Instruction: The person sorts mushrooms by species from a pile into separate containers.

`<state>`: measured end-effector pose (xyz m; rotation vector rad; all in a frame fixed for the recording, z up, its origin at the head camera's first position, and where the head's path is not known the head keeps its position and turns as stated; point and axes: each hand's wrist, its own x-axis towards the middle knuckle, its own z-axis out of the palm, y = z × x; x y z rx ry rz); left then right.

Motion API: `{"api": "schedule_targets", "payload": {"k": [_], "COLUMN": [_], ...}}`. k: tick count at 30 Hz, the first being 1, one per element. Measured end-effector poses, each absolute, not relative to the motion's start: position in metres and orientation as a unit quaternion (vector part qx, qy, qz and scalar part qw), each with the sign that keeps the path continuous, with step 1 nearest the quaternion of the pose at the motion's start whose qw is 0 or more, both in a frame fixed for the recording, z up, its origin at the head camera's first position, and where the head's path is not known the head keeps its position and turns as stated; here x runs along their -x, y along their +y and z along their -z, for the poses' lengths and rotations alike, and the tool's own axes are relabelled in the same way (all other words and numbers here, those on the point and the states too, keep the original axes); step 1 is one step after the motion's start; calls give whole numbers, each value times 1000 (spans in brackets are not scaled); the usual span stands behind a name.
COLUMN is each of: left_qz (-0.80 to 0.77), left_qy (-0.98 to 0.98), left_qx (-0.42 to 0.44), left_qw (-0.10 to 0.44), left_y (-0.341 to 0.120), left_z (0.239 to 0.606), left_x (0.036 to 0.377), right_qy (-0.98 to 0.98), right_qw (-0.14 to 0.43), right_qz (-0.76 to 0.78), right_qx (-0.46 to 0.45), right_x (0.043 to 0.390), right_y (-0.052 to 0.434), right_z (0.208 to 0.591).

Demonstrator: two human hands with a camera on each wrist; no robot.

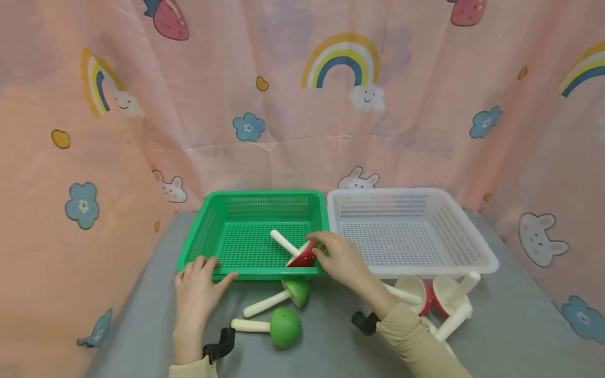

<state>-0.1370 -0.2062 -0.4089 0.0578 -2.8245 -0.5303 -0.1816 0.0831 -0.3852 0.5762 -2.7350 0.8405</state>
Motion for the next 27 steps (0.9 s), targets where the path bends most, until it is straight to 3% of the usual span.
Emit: {"api": "schedule_targets", "payload": {"k": [13,27], "left_qz": [181,184], "left_qy": [-975,-975], "left_qx": [-25,-22], "left_qw": [124,123], "left_y": [-208,-206], "left_z": [407,407], "left_x": [135,137], "right_qy": [-935,-940], "right_qw": [152,210], "right_qz": [-261,-217], "right_qx": [-186,-163], "right_x": [143,103], "right_y": [123,171], "right_z": [374,391]}}
